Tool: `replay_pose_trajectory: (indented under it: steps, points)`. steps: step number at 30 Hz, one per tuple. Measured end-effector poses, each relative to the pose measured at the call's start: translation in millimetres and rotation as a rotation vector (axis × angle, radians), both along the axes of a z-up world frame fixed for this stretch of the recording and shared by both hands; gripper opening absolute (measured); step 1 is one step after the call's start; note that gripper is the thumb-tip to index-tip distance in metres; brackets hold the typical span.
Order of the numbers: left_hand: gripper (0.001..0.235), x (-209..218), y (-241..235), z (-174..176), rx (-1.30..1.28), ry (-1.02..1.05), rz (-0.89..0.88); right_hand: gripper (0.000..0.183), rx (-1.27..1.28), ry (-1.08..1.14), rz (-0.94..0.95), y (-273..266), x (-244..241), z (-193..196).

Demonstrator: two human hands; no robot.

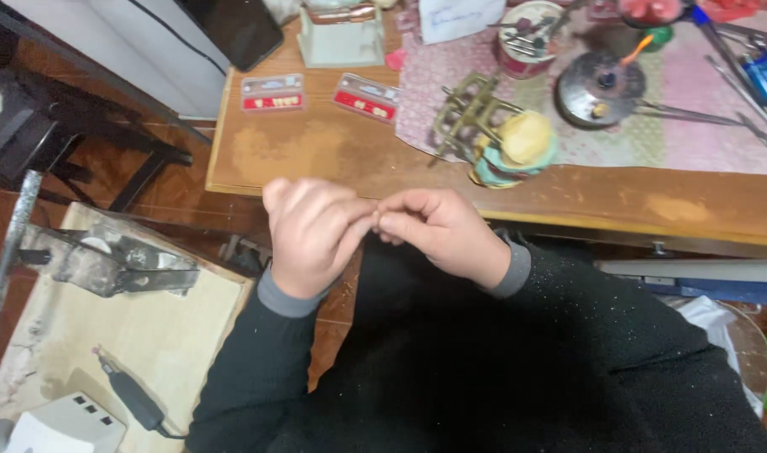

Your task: A dental technician is fitting and adjusting artificial teeth on a wax denture base using a dental cast and a wax carver tool.

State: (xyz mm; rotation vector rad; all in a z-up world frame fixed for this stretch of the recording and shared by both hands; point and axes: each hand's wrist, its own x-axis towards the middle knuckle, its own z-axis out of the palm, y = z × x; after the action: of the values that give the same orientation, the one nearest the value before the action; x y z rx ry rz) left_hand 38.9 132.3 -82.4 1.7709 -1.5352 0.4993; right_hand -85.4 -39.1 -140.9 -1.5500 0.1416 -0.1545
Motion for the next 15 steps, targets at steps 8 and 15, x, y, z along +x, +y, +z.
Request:
replay_pose_trajectory:
  steps: [8,15]
  points:
    - [0.02,-74,1,-15,0.0,0.07,-0.108,0.021,0.253,0.124,0.2,-17,-65,-25]
    - [0.013,-129,12,-39,0.011,0.248,0.1,0.02,0.309,0.183,0.233,-14,-91,-36]
